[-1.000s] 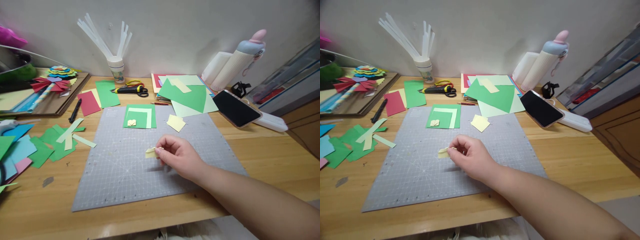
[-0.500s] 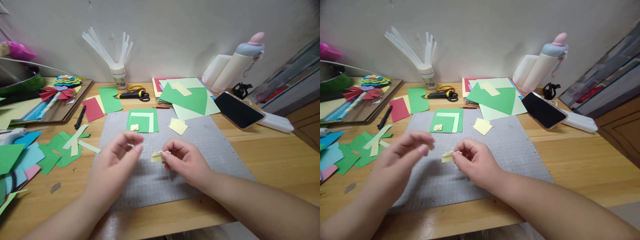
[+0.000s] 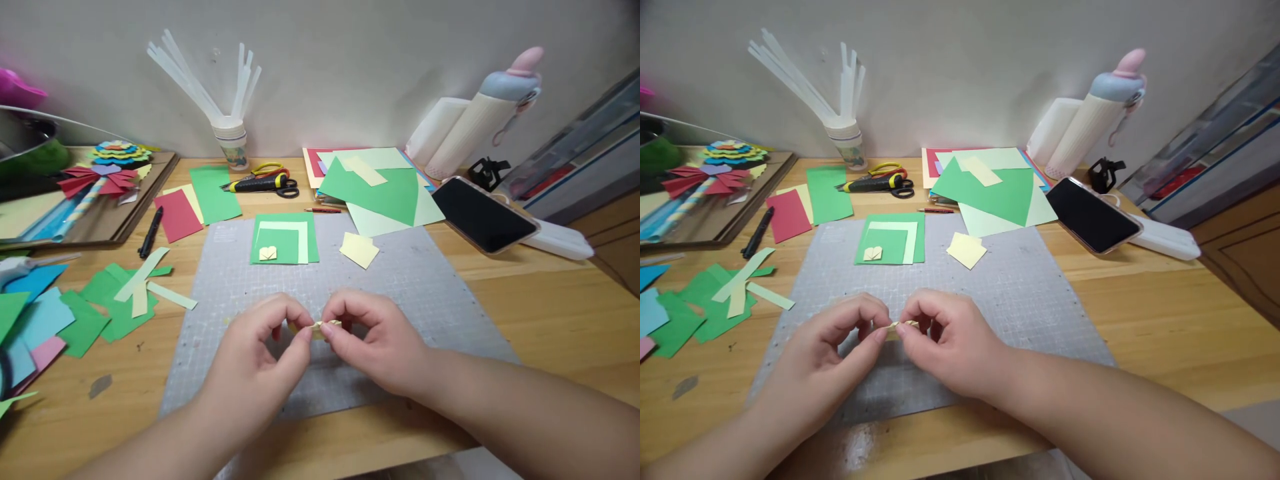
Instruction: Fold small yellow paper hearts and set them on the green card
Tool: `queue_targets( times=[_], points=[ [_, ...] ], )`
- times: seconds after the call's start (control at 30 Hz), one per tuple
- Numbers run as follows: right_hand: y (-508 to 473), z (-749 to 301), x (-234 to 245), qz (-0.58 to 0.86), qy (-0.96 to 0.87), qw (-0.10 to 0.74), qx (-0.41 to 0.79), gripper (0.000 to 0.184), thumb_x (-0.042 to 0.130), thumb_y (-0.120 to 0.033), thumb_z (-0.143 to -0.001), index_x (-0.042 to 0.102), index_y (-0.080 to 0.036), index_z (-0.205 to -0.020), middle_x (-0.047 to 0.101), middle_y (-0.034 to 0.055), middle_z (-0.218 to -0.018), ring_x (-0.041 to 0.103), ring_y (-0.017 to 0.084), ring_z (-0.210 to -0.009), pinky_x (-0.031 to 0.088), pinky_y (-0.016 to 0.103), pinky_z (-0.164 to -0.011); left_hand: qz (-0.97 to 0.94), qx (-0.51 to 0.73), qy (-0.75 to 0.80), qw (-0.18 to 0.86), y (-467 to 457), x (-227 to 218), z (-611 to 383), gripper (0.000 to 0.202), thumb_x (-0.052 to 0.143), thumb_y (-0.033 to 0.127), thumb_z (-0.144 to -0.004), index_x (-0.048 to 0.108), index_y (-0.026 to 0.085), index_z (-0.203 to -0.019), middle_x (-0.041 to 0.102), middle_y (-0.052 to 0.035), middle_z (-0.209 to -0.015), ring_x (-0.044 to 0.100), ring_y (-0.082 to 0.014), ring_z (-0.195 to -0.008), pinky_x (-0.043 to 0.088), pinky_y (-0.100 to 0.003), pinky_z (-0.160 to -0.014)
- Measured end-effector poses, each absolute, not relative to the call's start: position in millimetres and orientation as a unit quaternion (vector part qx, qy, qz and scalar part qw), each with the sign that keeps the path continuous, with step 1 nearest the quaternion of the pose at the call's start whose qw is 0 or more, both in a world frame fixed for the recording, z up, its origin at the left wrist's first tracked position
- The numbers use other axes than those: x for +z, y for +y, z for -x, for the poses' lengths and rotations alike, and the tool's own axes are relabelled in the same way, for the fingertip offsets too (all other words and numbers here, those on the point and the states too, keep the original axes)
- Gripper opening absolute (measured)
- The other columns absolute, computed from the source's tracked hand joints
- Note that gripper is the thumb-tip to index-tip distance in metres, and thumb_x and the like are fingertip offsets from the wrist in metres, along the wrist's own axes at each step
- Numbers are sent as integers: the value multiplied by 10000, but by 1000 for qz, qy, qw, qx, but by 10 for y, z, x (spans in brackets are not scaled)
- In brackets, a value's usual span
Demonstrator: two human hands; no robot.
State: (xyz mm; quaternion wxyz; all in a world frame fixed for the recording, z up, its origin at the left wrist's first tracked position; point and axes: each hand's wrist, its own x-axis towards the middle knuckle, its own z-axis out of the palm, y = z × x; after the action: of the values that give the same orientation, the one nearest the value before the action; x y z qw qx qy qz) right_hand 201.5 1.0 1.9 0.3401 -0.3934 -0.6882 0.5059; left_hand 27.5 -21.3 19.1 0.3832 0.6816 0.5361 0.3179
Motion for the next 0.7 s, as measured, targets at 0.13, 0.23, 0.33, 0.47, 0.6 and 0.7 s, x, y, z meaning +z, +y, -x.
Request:
queue_targets(
  times=[0.13, 0.23, 0.33, 0.47, 0.6, 0.7],
  points=[
    [-8, -2014, 16, 387, -704, 325, 498, 94, 549, -177, -821, 538, -195, -730, 523, -28, -651, 471, 107, -608, 392, 237, -564, -678, 305, 552, 377, -228, 176, -279, 115, 509, 184, -802, 533, 216, -694, 542, 33, -657, 481, -143, -634, 383, -267, -591],
    [-21, -2006, 13, 392, -712, 317, 489, 107, 542, -188, -829, 530, -200, -723, 524, -24, -648, 474, 114, -607, 399, 243, -569, -681, 306, 560, 359, -236, 161, -290, 106, 523, 181, -785, 529, 215, -684, 539, 32, -644, 484, -143, -624, 379, -261, -571],
    [-41, -1999, 15, 390, -725, 321, 467, 131, 535, -173, -829, 519, -201, -703, 519, -27, -635, 474, 111, -599, 396, 241, -569, -684, 311, 567, 337, -240, 133, -313, 95, 540, 173, -764, 526, 211, -678, 541, 30, -633, 483, -136, -603, 368, -249, -542],
    [-76, -1997, 21, 385, -749, 329, 427, 133, 549, -133, -809, 512, -193, -695, 523, -32, -642, 470, 100, -597, 376, 235, -569, -687, 324, 568, 316, -258, 95, -352, 124, 546, 137, -730, 490, 204, -641, 515, 33, -605, 465, -126, -578, 349, -240, -521],
    [-74, -1999, 15, 396, -732, 332, 444, 137, 555, -143, -806, 518, -192, -684, 519, -31, -637, 470, 103, -606, 379, 236, -577, -680, 345, 547, 346, -259, 100, -345, 116, 542, 145, -762, 511, 201, -665, 526, 25, -642, 475, -132, -615, 361, -248, -557],
    [-33, -2002, 3, 426, -654, 331, 530, 121, 553, -208, -828, 532, -194, -709, 522, -28, -635, 490, 107, -591, 398, 234, -554, -613, 366, 523, 466, -202, 128, -303, 128, 529, 225, -821, 577, 199, -705, 575, 6, -707, 512, -148, -695, 394, -263, -634]
  ],
)
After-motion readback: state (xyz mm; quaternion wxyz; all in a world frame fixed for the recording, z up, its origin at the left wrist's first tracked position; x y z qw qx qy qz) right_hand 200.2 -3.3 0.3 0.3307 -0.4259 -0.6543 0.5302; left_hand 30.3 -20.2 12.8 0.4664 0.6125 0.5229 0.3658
